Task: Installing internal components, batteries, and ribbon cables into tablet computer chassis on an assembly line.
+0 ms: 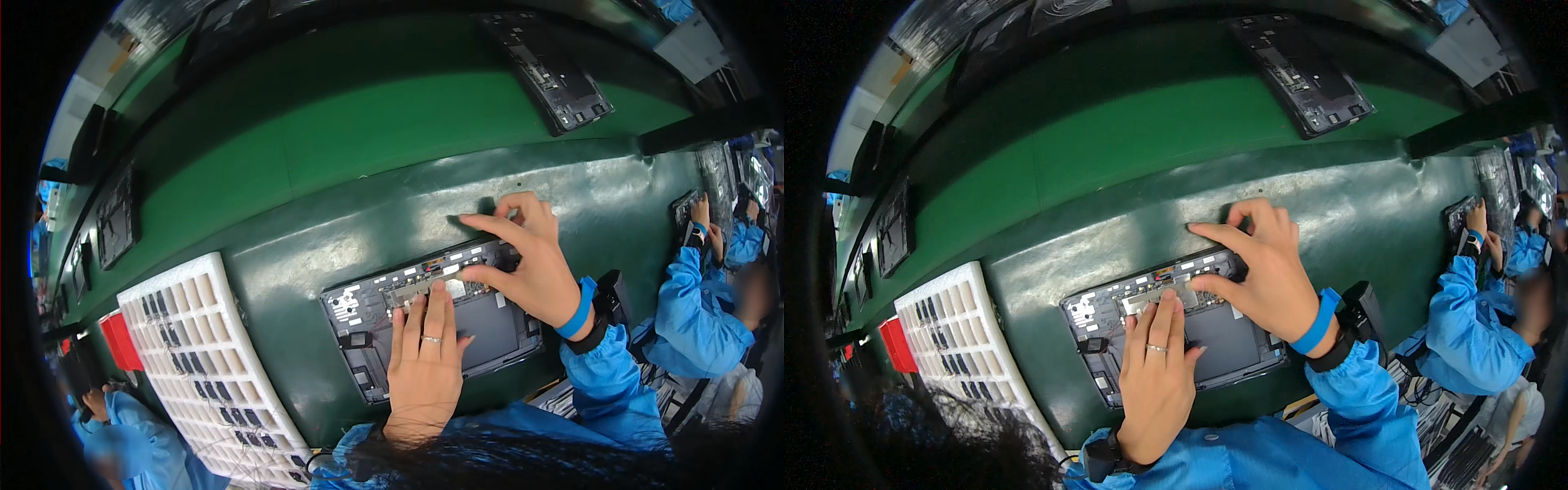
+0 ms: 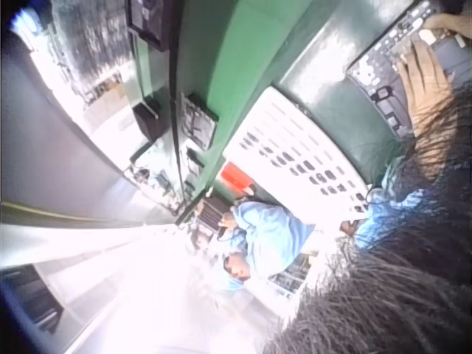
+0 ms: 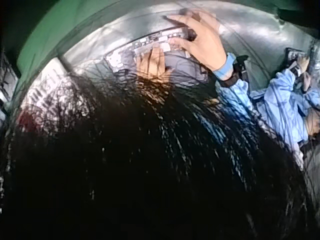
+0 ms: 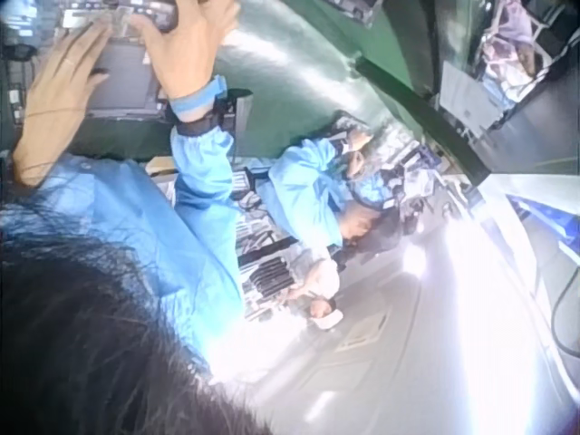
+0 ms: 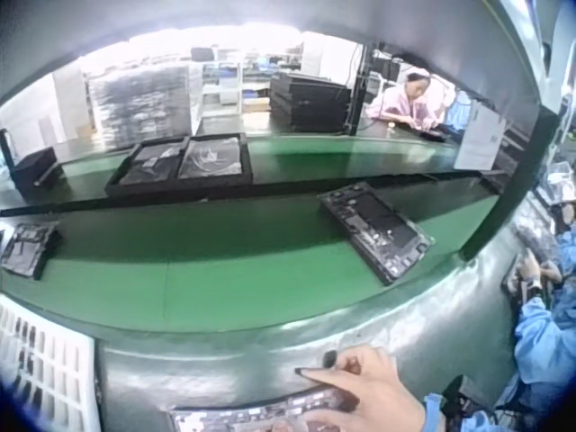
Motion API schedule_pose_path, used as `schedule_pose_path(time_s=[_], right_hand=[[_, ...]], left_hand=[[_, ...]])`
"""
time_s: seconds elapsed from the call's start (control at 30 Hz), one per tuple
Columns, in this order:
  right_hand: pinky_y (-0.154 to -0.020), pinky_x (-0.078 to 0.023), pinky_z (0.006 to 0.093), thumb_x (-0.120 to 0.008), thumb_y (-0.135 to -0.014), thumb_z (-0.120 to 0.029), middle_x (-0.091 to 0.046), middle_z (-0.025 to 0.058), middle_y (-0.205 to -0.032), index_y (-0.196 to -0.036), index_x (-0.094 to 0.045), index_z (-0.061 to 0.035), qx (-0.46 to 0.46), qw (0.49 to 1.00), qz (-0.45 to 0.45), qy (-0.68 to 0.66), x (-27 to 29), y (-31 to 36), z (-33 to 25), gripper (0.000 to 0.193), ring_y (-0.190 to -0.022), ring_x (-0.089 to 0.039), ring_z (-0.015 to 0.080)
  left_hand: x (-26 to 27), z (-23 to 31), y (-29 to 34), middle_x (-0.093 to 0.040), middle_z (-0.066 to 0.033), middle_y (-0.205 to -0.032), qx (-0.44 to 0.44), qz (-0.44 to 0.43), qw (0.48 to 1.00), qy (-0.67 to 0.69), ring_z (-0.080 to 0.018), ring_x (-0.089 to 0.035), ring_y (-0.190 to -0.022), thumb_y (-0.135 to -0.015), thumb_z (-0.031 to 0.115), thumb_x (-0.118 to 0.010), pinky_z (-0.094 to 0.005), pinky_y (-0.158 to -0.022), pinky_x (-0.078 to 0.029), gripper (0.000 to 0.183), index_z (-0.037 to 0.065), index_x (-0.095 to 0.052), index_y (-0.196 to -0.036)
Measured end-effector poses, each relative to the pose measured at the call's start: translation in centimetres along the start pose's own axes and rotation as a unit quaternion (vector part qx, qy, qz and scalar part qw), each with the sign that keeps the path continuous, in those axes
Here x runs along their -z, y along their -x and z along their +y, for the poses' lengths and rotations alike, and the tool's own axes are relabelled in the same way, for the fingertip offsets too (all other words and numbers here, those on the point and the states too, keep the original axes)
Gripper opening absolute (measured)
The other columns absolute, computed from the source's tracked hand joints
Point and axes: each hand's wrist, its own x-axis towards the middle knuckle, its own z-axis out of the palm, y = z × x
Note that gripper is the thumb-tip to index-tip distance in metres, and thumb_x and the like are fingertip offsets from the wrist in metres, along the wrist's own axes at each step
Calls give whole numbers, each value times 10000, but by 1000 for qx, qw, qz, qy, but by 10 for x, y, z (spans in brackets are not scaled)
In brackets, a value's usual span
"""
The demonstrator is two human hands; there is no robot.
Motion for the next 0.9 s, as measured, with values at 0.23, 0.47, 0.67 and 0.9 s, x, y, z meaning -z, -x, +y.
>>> schedule_pose_path(time_s=[0.23, 0.47, 0.67, 0.9], right_hand=[[-995, -409, 443, -876, -865, -259, -681, 23, -1157, -1186, -811, -146, 39, 997, -67, 20, -3, -3, 6, 346, -1114, -602, 269], [-956, -492, 427, -816, -919, -152, -741, 52, -1104, -1138, -787, -90, 83, 996, 24, -13, -5, -15, 22, 229, -993, -690, 285], [-1031, -394, 402, -848, -900, -190, -762, 30, -1091, -1068, -818, -130, 22, 989, -97, -107, -2, -15, 26, 181, -1034, -689, 252], [-819, -416, 429, -868, -882, -278, -659, 51, -825, -891, -735, -92, 9, 993, 16, 115, 1, 36, -52, 229, -832, -647, 261]], left_hand=[[3, -1, -1, -495, -138, -1632, -1, 22, 999, -29, -378, -565, -1392, -909, 182, -784, -544, -1192, -487, 654, -33, -591, -1495], [9, -9, -1, -534, -108, -1620, 0, 14, 999, 30, -354, -618, -1342, -919, 174, -770, -503, -1175, -513, 604, -5, -620, -1477], [15, -17, -5, -548, -24, -1623, -2, 23, 999, 47, -296, -647, -1321, -886, 30, -707, -415, -1126, -567, 622, 60, -622, -1501], [34, -28, -10, -603, -58, -1560, 20, 29, 989, 144, -323, -670, -1288, -791, -171, -598, -415, -1059, -600, 786, 90, -607, -1533]])
